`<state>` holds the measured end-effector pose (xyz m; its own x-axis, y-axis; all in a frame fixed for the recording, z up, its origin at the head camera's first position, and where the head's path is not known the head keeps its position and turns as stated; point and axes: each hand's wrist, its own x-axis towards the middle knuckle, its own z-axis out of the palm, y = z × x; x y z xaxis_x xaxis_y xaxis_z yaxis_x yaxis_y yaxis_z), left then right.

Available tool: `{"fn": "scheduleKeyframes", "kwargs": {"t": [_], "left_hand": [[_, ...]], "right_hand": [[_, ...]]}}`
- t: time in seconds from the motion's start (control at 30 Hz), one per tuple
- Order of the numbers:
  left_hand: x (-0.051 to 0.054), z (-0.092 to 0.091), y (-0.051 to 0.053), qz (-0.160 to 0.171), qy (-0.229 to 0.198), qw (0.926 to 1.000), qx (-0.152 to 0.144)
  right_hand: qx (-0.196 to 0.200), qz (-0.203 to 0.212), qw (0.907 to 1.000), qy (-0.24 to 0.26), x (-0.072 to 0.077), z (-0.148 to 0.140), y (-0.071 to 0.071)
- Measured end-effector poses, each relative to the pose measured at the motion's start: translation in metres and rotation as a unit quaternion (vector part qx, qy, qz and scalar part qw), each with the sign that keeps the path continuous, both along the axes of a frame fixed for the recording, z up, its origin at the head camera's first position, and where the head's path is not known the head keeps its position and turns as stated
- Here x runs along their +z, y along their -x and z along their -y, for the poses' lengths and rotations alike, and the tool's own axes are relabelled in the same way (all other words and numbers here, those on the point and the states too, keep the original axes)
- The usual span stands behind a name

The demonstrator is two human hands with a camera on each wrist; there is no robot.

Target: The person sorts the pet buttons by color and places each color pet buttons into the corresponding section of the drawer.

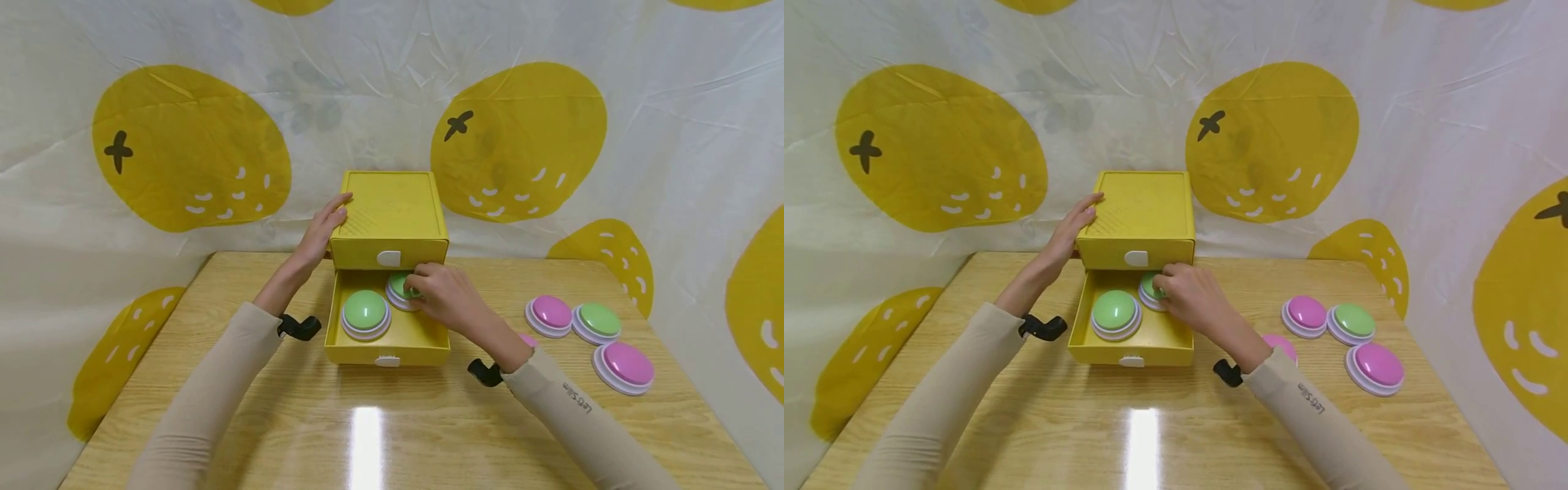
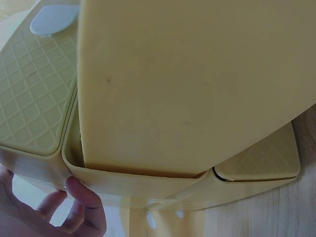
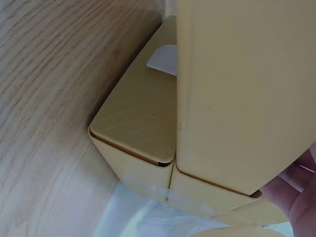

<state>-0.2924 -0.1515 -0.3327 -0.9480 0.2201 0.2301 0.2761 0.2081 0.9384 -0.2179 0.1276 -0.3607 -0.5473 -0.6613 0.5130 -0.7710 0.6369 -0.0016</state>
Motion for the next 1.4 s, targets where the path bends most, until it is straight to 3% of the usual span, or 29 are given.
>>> {"fn": "scheduleKeyframes", "kwargs": {"t": [0.23, 0.43, 0.63, 0.77, 1.07, 1.4], "left_hand": [[0.001, 0.000, -0.001, -0.001, 0.003, 1.0000, 0.000], [0.000, -0.002, 0.000, -0.021, 0.007, 0.9998, 0.000], [0.000, -0.003, 0.001, -0.013, 0.003, 0.9999, 0.004], [-0.001, -0.002, 0.002, -0.013, 0.005, 0.9999, 0.010], [-0.001, -0.002, 0.001, -0.023, 0.005, 0.9997, 0.008], [-0.002, -0.001, 0.001, -0.010, 0.003, 0.9999, 0.008]], "right_hand": [[0.007, 0.019, 0.9998, 0.006, 0.002, 0.000, 0.000], [0.022, 0.085, 0.9955, 0.036, 0.008, -0.006, -0.003], [0.065, 0.171, 0.9767, 0.112, 0.020, -0.020, -0.010], [0.071, 0.201, 0.9647, 0.154, 0.027, -0.037, -0.012], [-0.001, 0.215, 0.9549, 0.205, 0.026, -0.096, -0.014], [-0.090, 0.246, 0.9417, 0.211, 0.016, -0.164, -0.020]]}}
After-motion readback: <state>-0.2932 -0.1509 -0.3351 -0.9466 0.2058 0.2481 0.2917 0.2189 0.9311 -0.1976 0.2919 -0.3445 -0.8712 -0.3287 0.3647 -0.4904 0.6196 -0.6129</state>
